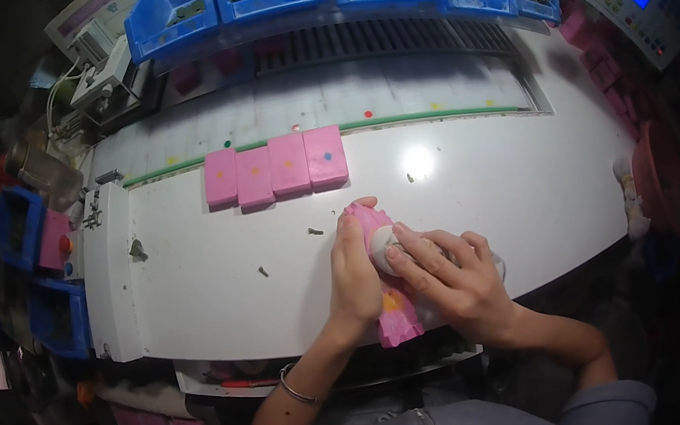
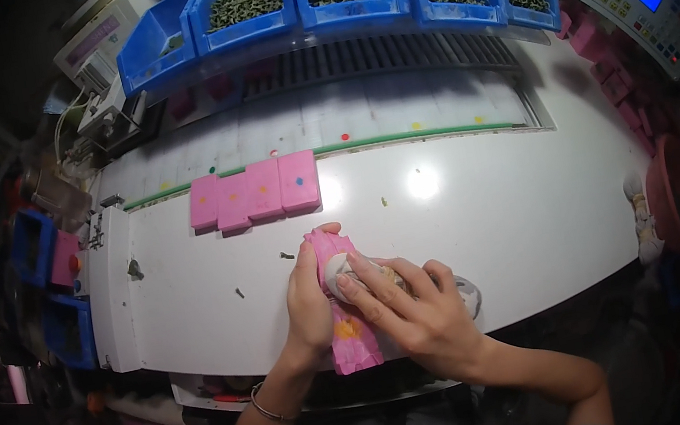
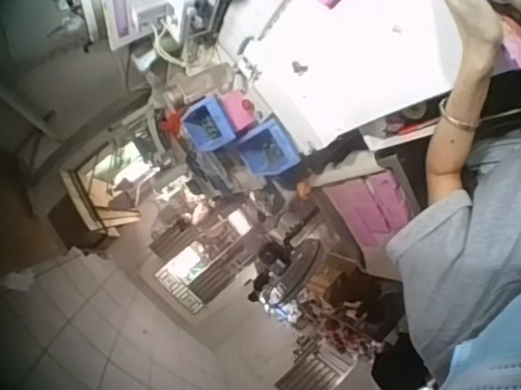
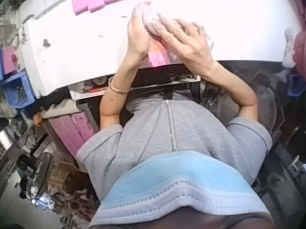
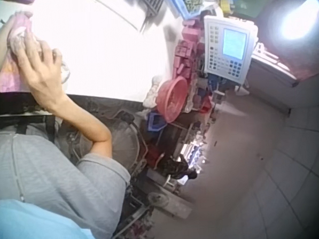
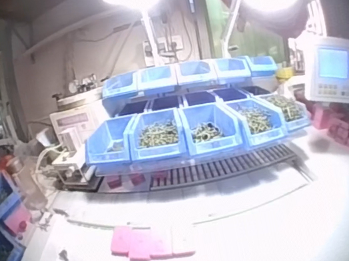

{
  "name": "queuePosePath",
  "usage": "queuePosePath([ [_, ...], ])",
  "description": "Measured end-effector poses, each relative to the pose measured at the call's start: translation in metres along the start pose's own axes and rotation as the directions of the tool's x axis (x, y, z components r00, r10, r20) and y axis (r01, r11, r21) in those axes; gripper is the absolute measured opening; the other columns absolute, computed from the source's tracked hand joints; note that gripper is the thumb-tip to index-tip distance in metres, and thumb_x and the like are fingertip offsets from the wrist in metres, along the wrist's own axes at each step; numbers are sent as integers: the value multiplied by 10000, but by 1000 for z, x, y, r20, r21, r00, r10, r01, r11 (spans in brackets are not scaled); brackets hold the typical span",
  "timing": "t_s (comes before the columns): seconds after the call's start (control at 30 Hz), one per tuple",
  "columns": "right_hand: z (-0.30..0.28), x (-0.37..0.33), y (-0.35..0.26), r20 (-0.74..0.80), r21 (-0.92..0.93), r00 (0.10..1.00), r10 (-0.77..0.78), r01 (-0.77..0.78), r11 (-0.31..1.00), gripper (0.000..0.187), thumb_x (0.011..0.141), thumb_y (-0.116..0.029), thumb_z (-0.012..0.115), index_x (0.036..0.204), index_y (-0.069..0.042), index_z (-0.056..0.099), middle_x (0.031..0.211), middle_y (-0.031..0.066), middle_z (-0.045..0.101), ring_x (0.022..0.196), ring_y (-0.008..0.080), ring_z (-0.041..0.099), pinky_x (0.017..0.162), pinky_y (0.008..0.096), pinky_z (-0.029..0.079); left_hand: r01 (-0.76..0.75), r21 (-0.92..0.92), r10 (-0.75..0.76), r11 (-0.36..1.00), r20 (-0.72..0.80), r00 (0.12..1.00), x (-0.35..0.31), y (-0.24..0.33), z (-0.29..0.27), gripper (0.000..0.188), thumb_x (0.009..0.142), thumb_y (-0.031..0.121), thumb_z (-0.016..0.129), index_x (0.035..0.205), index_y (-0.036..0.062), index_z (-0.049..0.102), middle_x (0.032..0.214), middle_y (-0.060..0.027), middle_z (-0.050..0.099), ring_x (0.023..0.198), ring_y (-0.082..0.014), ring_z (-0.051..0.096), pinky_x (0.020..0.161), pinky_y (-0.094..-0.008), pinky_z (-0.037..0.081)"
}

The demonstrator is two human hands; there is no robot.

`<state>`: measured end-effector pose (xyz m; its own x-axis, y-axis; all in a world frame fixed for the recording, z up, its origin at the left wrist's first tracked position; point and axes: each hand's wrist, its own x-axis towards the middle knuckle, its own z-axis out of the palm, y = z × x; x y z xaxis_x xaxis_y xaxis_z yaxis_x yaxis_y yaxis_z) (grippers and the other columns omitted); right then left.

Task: The person assembles items by opening pink rectangular molds, inserting green and yellow components, and securing them with rubber bands before placing the finished units on a tray.

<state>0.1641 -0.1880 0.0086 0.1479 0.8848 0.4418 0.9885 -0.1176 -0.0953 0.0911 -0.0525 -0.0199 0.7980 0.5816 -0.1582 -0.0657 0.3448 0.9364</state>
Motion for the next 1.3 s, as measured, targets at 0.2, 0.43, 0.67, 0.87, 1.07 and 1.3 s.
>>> queuePosePath([
  [0.2,7,-8,-4,-84,-63,996,-25,20,998,453,765,-136,566,1216,-89,563,1266,91,541,991,221,540,774,333,348,5,-32,-5,999,-2,1000,1,-2,3,432,991,289,185,1177,-3,443,936,-103,529,826,-154,539,765,-268,458],
  [0.43,2,3,0,-35,11,998,49,-49,999,450,745,-92,566,1193,-53,562,1251,97,547,909,238,530,786,347,364,-9,-31,10,999,54,999,0,-3,2,399,991,276,241,1191,-7,438,970,-88,518,867,-142,523,785,-256,439],
  [0.67,-20,8,-2,-50,273,992,115,-97,957,490,677,-26,540,1166,3,552,1219,182,534,805,265,560,705,386,428,-237,89,233,967,51,971,-5,5,-2,414,982,288,333,1246,-18,427,962,-98,555,800,-125,536,720,-251,454],
  [0.87,-15,-5,-12,187,158,982,6,-36,987,631,629,8,570,1255,-39,505,1292,117,498,881,239,530,767,357,384,-258,231,244,938,87,966,-6,3,-5,537,976,399,305,1270,-43,379,1077,-178,567,895,-237,631,682,-294,521],
  [1.07,-8,-14,-19,179,214,981,75,-113,970,640,636,14,567,1266,-72,502,1304,92,492,899,225,514,801,375,353,-254,202,258,946,4,966,-7,7,4,477,987,376,288,1206,-27,420,1053,-170,563,869,-225,623,637,-288,511],
  [1.3,-21,-3,1,182,308,934,308,-351,884,648,678,-4,652,1296,-43,459,1268,143,497,1034,301,483,853,386,392,-160,48,151,986,148,977,-11,5,-17,499,987,379,281,1155,-33,505,947,-130,644,780,-143,609,641,-258,496],
])
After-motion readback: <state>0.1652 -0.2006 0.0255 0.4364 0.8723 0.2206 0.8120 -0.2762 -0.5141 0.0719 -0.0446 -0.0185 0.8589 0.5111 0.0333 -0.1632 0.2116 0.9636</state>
